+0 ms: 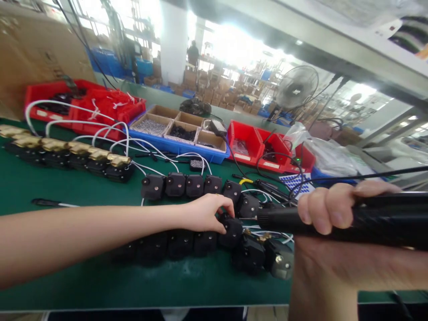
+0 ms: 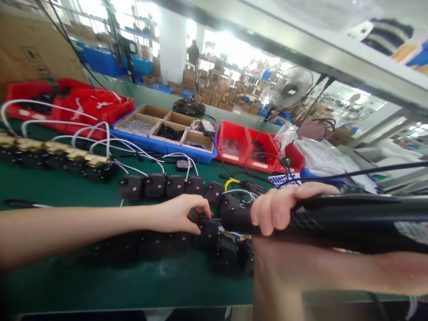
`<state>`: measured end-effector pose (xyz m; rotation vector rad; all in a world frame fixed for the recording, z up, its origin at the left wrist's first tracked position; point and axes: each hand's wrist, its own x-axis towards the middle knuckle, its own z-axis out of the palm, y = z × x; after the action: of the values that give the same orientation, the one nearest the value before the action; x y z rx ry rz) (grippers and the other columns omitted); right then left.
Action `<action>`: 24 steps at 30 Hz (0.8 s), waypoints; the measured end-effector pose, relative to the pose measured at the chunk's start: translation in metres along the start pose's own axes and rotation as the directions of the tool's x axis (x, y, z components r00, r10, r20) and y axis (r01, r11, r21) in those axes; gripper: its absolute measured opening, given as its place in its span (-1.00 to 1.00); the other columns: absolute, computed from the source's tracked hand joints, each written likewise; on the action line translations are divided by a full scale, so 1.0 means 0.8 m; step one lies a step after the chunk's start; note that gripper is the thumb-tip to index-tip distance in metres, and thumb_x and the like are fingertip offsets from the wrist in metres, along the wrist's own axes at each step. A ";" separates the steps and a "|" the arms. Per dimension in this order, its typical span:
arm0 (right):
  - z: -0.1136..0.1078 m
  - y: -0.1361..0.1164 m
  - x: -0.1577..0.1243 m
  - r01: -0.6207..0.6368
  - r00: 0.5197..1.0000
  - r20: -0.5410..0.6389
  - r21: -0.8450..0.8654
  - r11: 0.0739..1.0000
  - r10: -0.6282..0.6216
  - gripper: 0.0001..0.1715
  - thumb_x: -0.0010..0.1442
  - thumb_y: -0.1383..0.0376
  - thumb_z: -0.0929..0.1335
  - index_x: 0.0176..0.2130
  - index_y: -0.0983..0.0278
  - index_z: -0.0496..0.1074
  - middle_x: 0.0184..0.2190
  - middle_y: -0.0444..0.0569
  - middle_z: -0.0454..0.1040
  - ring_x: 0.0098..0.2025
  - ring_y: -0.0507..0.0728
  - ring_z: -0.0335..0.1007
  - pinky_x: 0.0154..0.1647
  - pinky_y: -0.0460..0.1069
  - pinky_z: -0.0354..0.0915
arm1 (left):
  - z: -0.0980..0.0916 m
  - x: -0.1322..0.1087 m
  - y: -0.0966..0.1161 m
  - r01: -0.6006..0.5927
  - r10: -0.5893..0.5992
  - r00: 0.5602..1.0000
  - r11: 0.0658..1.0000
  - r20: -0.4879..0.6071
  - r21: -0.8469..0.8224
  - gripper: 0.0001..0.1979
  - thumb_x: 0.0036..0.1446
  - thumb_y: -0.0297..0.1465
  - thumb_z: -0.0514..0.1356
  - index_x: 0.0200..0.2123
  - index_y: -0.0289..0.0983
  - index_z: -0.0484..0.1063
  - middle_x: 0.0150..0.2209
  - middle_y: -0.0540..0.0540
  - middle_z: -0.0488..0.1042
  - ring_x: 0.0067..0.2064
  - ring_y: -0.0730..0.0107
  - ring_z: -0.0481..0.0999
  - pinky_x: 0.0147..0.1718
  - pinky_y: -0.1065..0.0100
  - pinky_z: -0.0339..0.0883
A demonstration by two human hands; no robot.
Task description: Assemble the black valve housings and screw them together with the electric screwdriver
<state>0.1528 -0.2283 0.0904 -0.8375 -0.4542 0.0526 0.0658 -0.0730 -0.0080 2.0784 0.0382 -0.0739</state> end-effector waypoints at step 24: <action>0.030 0.039 0.004 0.007 0.955 0.297 -0.005 1.000 -0.006 -0.25 0.00 -0.38 0.28 -0.49 0.24 0.45 -0.80 -0.24 0.21 -0.81 -0.01 0.07 -0.83 -0.13 0.05 | -0.050 -0.036 -0.030 0.125 -0.113 0.984 0.988 -0.135 0.090 -0.30 -0.15 -0.42 0.38 0.13 -0.15 0.35 0.14 -0.07 0.41 0.12 0.09 0.41 0.11 0.20 0.28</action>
<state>0.1498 -0.1898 0.0832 -0.8367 -0.7407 0.1730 0.0372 -0.0259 -0.0075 2.1761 0.2432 -0.0133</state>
